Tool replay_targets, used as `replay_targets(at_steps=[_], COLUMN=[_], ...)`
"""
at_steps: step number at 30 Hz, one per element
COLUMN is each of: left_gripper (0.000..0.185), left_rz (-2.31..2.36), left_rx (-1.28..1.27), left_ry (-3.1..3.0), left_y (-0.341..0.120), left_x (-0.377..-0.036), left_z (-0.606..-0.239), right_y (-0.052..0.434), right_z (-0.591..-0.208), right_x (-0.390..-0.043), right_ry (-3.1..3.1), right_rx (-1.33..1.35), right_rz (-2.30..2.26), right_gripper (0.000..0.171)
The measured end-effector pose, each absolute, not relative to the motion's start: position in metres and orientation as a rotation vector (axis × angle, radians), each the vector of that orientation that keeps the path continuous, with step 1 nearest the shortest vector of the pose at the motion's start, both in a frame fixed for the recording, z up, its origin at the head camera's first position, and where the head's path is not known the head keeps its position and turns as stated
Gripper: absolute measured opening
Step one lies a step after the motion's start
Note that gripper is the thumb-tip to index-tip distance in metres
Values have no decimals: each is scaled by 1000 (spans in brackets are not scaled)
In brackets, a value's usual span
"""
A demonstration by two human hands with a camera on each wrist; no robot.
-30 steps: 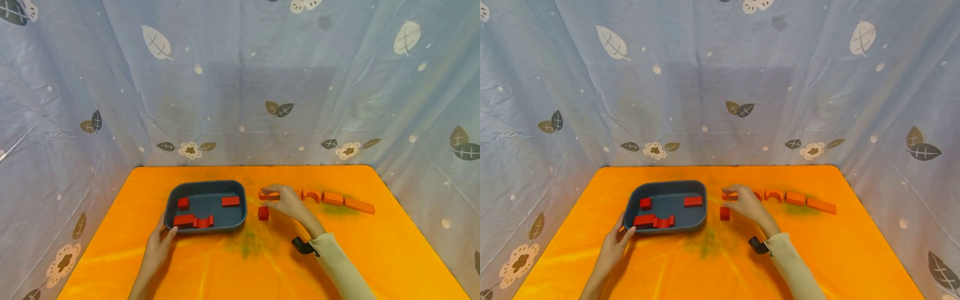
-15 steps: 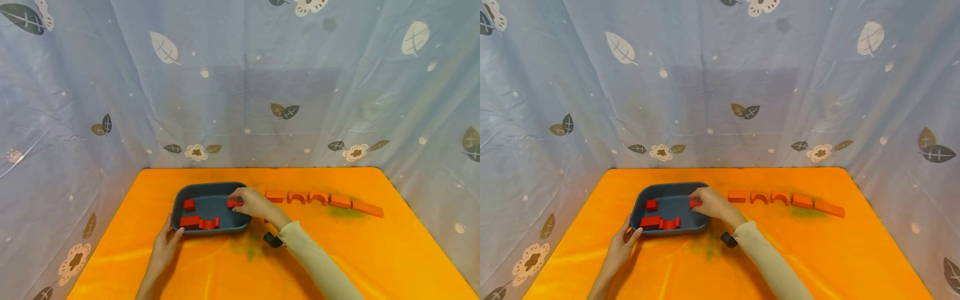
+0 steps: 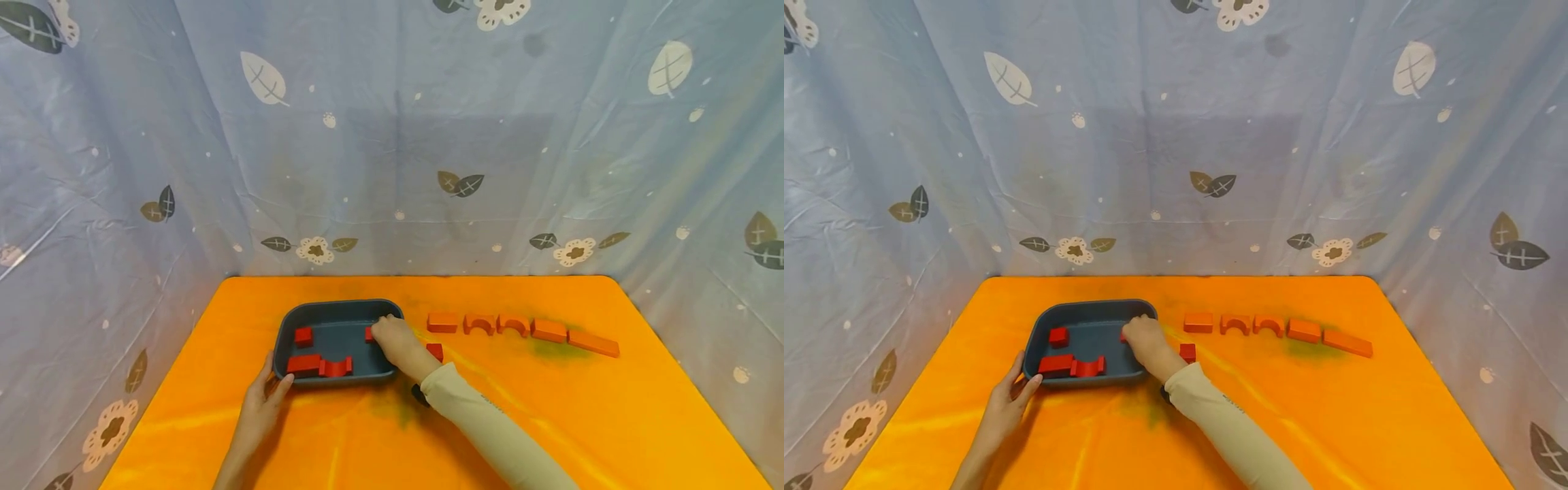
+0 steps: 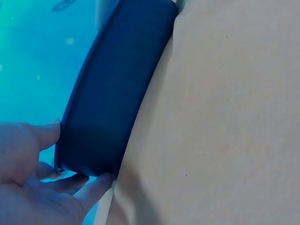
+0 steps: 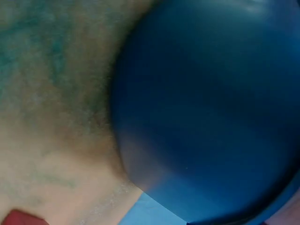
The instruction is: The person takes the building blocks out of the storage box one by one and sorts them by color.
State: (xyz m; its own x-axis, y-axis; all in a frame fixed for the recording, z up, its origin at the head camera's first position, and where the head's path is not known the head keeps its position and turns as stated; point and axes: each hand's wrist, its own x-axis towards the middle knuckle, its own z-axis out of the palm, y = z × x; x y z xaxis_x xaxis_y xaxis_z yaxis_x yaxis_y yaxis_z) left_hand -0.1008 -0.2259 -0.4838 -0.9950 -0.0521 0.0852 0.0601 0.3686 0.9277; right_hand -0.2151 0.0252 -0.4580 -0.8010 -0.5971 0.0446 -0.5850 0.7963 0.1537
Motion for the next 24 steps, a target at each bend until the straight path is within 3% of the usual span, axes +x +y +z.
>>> replay_targets(at_steps=[10,15,18,24], left_gripper=[71,71,72,72], left_rz=[-1653,-1688,-1699,-1703], left_rx=[56,66,72,53], left_ry=[-2583,-2559,-2559,-2551], left_y=[-228,-228,-228,-226], left_x=[-96,-95,-96,-99], left_z=[-484,-484,-484,-483], right_y=[24,32,40,63], right_z=[-460,-449,-439,-423], right_x=[-215,-220,-221,-218], right_ry=[-2929,-2918,-2885,-2828], right_rx=[1002,1106,1137,1036], right_rz=[-26,437,716,1169], right_gripper=[13,11,19,27])
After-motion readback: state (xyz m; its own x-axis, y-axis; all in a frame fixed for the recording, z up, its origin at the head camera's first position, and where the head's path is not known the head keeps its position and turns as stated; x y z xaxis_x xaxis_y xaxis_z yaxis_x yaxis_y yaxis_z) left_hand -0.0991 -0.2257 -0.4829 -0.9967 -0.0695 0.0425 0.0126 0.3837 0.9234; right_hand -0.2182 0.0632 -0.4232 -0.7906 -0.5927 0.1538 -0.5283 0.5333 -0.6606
